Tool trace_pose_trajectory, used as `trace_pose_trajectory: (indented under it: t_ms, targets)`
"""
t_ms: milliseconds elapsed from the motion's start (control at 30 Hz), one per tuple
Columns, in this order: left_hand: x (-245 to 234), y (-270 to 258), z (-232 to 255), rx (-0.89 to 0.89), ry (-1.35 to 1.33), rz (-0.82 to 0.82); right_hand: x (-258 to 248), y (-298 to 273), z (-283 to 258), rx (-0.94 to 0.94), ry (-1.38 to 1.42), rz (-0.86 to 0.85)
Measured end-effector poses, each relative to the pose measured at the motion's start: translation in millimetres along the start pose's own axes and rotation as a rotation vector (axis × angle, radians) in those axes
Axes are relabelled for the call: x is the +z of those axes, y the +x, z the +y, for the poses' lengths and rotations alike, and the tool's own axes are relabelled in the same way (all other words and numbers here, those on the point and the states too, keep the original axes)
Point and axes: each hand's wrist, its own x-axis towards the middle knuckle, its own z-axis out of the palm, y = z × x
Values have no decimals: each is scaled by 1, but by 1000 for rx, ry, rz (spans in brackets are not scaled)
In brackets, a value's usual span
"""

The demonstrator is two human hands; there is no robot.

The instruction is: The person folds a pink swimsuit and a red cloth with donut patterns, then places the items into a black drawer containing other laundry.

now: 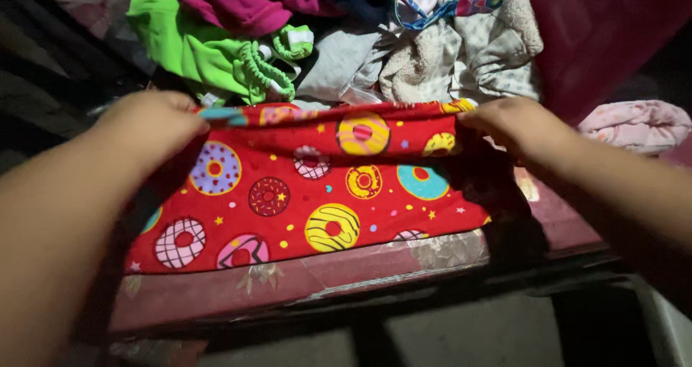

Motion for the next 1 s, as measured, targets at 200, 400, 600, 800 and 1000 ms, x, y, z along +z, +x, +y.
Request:
trace_pose_trajectory:
  t_ms: [200,400,600,800,1000]
  targets:
    - [17,-15,22,53,52,380,24,3,-13,-259,-163,295]
    - [27,-78,4,-354,161,254,48,-67,-12,37,-274,391]
    - [32,-108,-14,-172,274,297,42,-92,23,-241,-975,495]
    - [14,-105,-26,58,154,446,25,-91,34,-269,-791,380]
    - [3,-98,-56,232,115,430,-27,-82,78,2,-225,321]
